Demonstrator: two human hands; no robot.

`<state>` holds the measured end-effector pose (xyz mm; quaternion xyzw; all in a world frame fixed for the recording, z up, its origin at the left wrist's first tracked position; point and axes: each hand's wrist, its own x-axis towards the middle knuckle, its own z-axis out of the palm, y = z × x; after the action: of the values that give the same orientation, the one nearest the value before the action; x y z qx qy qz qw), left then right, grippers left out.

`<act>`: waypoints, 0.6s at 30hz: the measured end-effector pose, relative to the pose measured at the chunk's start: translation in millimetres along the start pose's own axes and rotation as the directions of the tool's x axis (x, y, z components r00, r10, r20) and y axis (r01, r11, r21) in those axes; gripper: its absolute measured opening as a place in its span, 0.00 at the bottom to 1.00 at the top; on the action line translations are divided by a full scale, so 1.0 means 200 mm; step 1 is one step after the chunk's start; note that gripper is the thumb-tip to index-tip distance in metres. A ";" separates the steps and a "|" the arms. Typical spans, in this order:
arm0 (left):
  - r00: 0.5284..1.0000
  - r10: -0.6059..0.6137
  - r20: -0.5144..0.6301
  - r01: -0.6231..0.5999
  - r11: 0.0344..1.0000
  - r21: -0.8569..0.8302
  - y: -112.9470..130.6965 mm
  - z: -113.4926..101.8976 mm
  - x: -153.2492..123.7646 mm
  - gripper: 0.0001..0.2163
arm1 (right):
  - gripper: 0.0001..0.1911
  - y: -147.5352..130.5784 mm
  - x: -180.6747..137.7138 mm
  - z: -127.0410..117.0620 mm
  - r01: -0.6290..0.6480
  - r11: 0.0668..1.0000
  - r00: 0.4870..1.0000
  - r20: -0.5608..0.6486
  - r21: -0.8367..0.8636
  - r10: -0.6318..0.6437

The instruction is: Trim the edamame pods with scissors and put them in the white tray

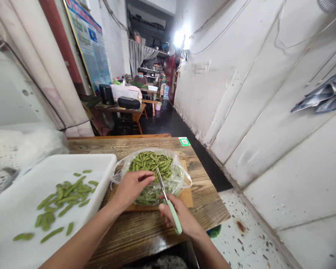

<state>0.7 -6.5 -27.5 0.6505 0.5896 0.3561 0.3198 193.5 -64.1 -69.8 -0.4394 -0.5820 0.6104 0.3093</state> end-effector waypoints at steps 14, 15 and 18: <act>0.982 0.137 -0.127 -0.125 0.987 0.098 0.02 0.03 -0.07 0.10 | 0.22 -0.08 -0.01 0.01 0.011 0.995 1.000 -0.025 -0.099 -0.014; 0.987 0.110 -0.115 -0.099 0.991 0.092 0.01 0.03 -0.07 0.10 | 0.22 -0.07 0.00 0.01 0.003 0.996 1.000 -0.027 -0.087 -0.005; 0.996 0.016 -0.090 -0.013 0.999 0.029 -0.03 0.02 -0.06 0.09 | 0.23 -0.05 0.02 0.01 -0.026 0.999 1.000 -0.016 -0.042 0.025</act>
<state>0.8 -17.6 -35.9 0.6427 0.6037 0.3789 0.2810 188.3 -59.9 -61.2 -0.4579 -0.5867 0.5984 0.2968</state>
